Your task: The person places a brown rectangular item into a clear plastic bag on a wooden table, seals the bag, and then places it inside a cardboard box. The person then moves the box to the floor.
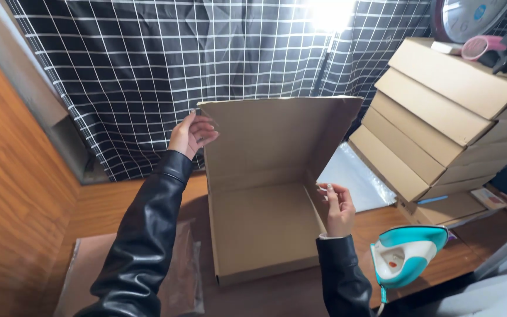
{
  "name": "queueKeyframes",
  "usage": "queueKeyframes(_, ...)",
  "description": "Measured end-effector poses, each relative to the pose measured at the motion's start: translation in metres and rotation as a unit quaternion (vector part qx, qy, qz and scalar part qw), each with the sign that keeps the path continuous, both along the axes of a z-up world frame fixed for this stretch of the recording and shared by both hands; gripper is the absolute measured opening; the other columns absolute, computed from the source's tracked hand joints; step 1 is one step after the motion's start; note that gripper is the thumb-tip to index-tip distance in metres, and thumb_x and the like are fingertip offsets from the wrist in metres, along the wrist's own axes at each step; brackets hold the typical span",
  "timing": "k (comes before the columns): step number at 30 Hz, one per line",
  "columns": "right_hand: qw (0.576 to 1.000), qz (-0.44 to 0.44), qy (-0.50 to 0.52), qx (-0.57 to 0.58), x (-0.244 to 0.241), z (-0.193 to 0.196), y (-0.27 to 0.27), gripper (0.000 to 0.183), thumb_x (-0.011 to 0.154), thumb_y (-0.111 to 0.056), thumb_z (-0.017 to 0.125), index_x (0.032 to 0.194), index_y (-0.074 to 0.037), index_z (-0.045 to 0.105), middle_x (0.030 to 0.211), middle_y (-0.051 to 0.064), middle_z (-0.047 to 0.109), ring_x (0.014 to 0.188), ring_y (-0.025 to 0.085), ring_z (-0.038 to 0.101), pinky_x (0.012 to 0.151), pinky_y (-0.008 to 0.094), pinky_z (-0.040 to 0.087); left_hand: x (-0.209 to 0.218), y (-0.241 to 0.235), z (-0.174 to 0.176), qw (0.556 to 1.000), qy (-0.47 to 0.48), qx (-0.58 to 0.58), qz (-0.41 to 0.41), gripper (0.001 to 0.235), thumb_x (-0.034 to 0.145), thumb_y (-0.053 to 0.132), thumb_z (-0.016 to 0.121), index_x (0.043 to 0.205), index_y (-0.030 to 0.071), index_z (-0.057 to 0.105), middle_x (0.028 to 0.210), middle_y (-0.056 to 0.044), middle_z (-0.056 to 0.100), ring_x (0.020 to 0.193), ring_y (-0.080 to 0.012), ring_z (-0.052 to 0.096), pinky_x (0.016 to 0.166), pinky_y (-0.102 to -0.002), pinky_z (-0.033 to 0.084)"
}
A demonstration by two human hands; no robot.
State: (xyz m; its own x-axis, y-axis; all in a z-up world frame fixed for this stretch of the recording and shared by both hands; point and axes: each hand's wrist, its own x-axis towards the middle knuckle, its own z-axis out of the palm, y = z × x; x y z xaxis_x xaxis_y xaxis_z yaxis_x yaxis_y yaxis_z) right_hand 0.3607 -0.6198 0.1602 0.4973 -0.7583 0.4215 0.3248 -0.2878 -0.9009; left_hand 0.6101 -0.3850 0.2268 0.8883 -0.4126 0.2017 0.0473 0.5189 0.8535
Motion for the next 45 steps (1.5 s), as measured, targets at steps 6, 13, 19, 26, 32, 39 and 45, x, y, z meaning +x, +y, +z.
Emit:
queueKeyframes(6,0.999,0.026,0.014,-0.017,0.009,0.007,0.011,0.012,0.087,-0.015,0.052,0.092,-0.006,0.059,0.088,0.01,0.066,0.079,0.016,0.061,0.065,0.023,0.045,0.032,0.005,-0.027,0.999,0.03,0.019,0.007,0.033,0.086,0.039,0.047,0.104,0.014,0.057,0.108,-0.007,0.061,0.105,-0.0234,0.056,0.09,-0.047,0.039)
queueKeyframes(13,0.998,0.058,0.011,-0.033,0.023,-0.01,0.013,0.014,0.087,-0.017,0.054,0.095,-0.007,0.059,0.087,0.009,0.066,0.078,0.015,0.062,0.064,0.021,0.044,0.065,0.022,-0.084,0.996,0.061,0.069,-0.001,0.031,0.086,0.036,0.051,0.114,0.021,0.052,0.128,-0.001,0.047,0.117,-0.0236,0.044,0.088,-0.047,0.04)
queueKeyframes(19,0.996,0.089,0.012,-0.028,0.029,-0.01,0.035,0.014,0.088,-0.018,0.052,0.095,-0.007,0.058,0.086,0.007,0.066,0.078,0.014,0.061,0.064,0.019,0.045,0.038,0.051,-0.1,0.992,0.086,0.093,0.011,0.029,0.089,0.034,0.046,0.113,0.018,0.053,0.122,-0.004,0.052,0.111,-0.0227,0.051,0.085,-0.042,0.044)
queueKeyframes(26,0.987,0.158,0.024,-0.018,0.039,-0.024,0.084,0.014,0.088,-0.016,0.052,0.095,-0.005,0.058,0.085,0.009,0.065,0.077,0.014,0.06,0.064,0.019,0.045,-0.034,0.143,-0.177,0.969,0.182,0.129,0.102,0.026,0.088,0.031,0.048,0.105,0.013,0.057,0.111,-0.01,0.058,0.099,-0.0233,0.057,0.077,-0.036,0.049)
queueKeyframes(32,0.951,0.283,0.113,-0.04,0.061,-0.058,0.146,0.012,0.086,-0.013,0.056,0.091,-0.003,0.061,0.084,0.011,0.066,0.079,0.017,0.061,0.066,0.023,0.047,-0.025,0.263,-0.353,0.868,0.177,0.366,0.285,0.019,0.081,0.038,0.059,0.096,0.026,0.064,0.1,0.006,0.063,0.099,-0.0145,0.056,0.073,-0.029,0.049)
queueKeyframes(39,0.838,0.45,0.307,0.045,0.091,-0.12,0.209,0.027,0.082,-0.02,0.062,0.104,-0.004,0.06,0.101,0.017,0.06,0.098,0.023,0.053,0.081,0.038,0.046,-0.054,0.349,-0.435,0.72,0.09,0.574,0.379,0.027,0.073,0.048,0.062,0.098,0.037,0.059,0.11,0.007,0.048,0.104,-0.0179,0.05,0.087,-0.031,0.044)
queueKeyframes(45,0.794,0.378,0.465,0.104,0.116,-0.195,0.225,0.062,0.072,-0.035,0.073,0.123,-0.014,0.045,0.128,0.021,0.038,0.123,0.039,0.032,0.091,0.064,0.026,-0.069,0.341,-0.38,0.633,0.152,0.666,0.364,0.043,0.071,0.054,0.057,0.111,0.042,0.047,0.126,0.013,0.035,0.114,-0.0171,0.041,0.092,-0.037,0.036)
